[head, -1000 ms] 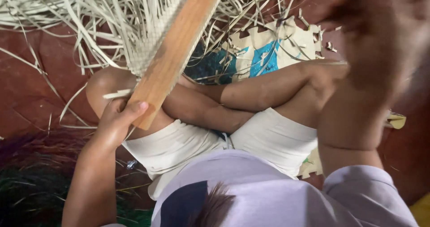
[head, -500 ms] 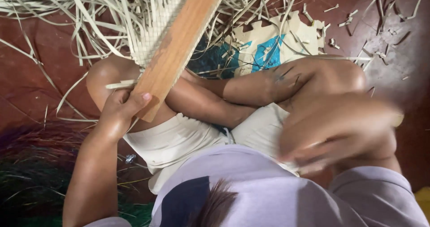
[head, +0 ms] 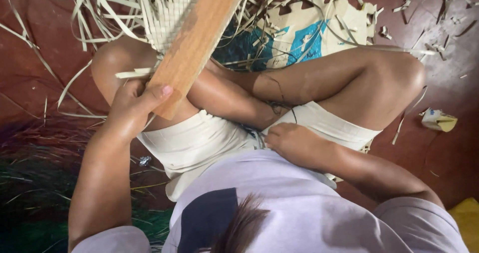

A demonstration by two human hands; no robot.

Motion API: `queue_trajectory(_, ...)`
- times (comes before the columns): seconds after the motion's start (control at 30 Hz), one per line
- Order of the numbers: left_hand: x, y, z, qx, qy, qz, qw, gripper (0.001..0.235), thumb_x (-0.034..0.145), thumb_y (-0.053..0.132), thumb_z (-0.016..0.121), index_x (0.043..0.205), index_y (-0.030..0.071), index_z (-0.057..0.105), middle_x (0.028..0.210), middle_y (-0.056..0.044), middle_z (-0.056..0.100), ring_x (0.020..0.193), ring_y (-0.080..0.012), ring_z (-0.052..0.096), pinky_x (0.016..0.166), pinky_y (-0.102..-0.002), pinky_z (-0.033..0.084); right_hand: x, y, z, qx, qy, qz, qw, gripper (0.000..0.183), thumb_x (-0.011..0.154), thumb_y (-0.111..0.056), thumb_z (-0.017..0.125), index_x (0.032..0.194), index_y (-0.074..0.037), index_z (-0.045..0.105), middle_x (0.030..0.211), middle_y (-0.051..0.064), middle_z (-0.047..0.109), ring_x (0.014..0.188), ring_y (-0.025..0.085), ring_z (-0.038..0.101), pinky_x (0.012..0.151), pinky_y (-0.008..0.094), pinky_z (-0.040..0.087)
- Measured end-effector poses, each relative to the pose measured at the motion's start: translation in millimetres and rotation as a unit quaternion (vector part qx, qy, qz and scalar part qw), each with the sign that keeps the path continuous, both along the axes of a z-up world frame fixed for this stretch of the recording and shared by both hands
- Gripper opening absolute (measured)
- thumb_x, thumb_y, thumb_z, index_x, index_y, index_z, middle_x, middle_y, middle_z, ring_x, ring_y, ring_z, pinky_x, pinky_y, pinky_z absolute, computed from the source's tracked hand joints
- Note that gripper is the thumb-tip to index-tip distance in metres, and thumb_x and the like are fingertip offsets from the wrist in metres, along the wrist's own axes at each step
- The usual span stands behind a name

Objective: The person sits on the floor and weaves thin white strips into a wooden frame using a dark cord. They tie the cord to the frame and continue weaving the strips into the structure.

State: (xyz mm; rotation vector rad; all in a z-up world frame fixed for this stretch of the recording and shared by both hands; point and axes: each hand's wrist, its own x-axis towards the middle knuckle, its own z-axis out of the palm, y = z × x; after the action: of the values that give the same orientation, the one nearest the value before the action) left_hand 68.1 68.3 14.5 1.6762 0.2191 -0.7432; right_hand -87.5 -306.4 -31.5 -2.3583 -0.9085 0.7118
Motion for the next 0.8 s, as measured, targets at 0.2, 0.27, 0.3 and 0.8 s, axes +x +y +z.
queue_trajectory(0.2, 1, -2, 9, 0.013, -0.010, 0.006, 1.000, 0.046, 0.095, 0.032, 0.076, 0.118, -0.007, 0.066, 0.100, -0.016, 0.064, 0.098, -0.0232, 0.065, 0.087, -0.041, 0.057, 19, -18, 58, 0.128, 0.012, -0.011, 0.992, 0.023, 0.099, -0.018, 0.054, 0.107, -0.002, 0.070, 0.101, 0.021, 0.071, 0.104, 0.041, 0.071, 0.096, 0.052, 0.054)
queue_trajectory(0.27, 1, -7, 14, 0.013, -0.014, 0.008, 1.000, 0.043, 0.096, 0.031, 0.075, 0.118, -0.005, 0.066, 0.101, -0.014, 0.065, 0.098, -0.0221, 0.066, 0.088, -0.039, 0.057, 35, -37, 62, 0.166, 0.005, -0.040, 0.985, 0.020, 0.097, -0.015, 0.058, 0.104, 0.000, 0.071, 0.098, 0.023, 0.070, 0.102, 0.044, 0.070, 0.092, 0.054, 0.056)
queue_trajectory(0.3, 2, -11, 16, 0.005, -0.015, 0.014, 1.000, 0.045, 0.095, 0.031, 0.076, 0.118, -0.006, 0.066, 0.100, -0.014, 0.065, 0.098, -0.0220, 0.066, 0.087, -0.040, 0.057, 48, -47, 65, 0.117, -0.068, -0.089, 0.987, 0.021, 0.096, -0.018, 0.064, 0.109, -0.003, 0.071, 0.098, 0.019, 0.069, 0.098, 0.041, 0.071, 0.089, 0.050, 0.057)
queue_trajectory(0.8, 5, -17, 23, -0.021, -0.019, 0.013, 1.000, 0.042, 0.095, 0.033, 0.076, 0.115, -0.003, 0.067, 0.097, -0.011, 0.065, 0.093, -0.0193, 0.068, 0.085, -0.037, 0.059, 73, 6, -50, -0.221, -0.129, 0.052, 0.965, 0.017, 0.080, -0.033, 0.082, 0.091, -0.024, 0.073, 0.096, 0.002, 0.058, 0.084, 0.026, 0.065, 0.053, 0.037, 0.056)
